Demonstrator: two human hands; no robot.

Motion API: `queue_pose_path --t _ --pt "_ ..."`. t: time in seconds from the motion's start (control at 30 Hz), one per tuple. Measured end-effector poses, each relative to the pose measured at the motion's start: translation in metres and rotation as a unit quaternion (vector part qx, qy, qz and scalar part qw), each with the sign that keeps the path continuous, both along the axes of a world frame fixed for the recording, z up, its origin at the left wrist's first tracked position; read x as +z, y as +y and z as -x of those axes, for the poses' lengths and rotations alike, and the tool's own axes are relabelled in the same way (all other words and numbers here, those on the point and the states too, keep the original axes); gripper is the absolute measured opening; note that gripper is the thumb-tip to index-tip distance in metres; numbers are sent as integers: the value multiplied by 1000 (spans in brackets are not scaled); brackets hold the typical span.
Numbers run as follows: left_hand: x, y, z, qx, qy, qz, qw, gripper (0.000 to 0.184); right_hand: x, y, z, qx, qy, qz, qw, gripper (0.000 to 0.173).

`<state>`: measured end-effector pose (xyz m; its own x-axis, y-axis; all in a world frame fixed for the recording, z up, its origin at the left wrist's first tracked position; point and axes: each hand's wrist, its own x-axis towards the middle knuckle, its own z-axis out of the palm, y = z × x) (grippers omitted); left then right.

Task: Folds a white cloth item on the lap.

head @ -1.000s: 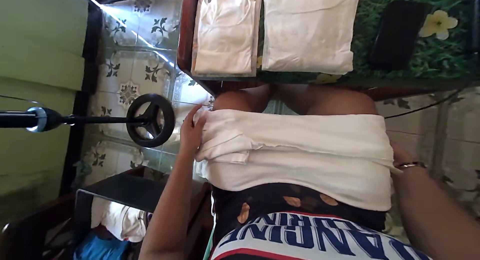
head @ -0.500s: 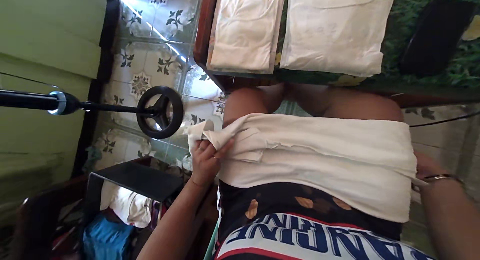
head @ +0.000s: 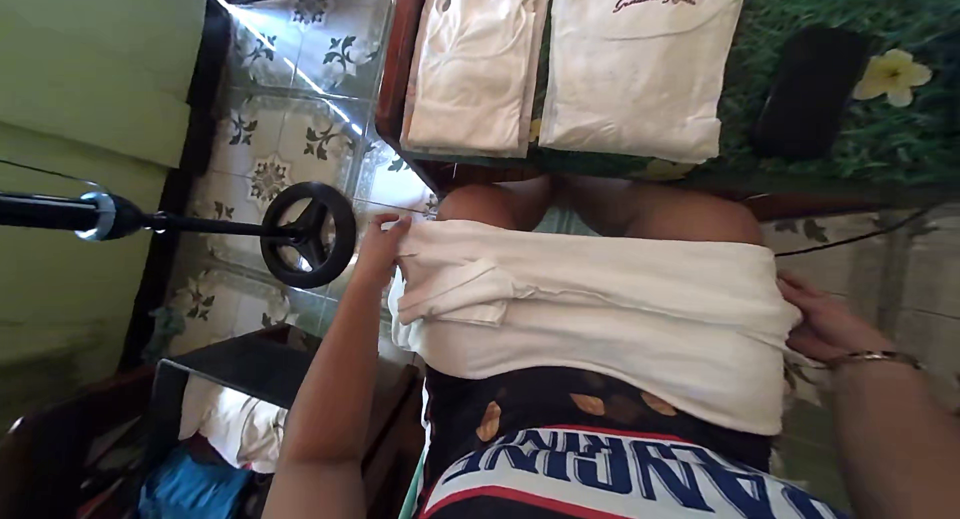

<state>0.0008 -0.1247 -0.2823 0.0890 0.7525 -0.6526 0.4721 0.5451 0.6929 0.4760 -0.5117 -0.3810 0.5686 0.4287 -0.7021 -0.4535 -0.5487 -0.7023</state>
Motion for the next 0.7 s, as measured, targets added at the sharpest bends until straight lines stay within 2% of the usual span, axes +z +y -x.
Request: queue_pose_path --t 0.1,0.2,0.27,0.37,0.47,0.53,0.57,0.63,0.7 --pt "-8 7 -5 -9 1 -10 1000 41 -2 -2 1 2 -45 -5 999 42" --pt "-21 5 -1 32 0 -34 999 42 1 -3 4 1 -111 50 993 45" --pt "-27 1 0 67 -3 -47 997 43 2 -5 4 -26 -118 60 991 47" --pt "-27 -5 -1 86 -27 -33 995 46 11 -7 7 -32 -75 7 997 46" --pt "-28 -5 4 92 -56 2 994 43 22 -14 12 -35 26 -77 996 47" --pt "-26 -5 6 56 -89 29 994 43 23 -20 12 -39 83 -102 990 46" --pt "-21 -7 7 23 -101 39 994 45 20 -25 9 -11 91 -110 990 48" --pt "-9 -10 10 -64 -93 29 993 47 14 -30 9 4 70 -116 991 56" --pt "1 -12 11 -126 -59 0 990 49 13 -30 10 -24 46 -118 992 55"
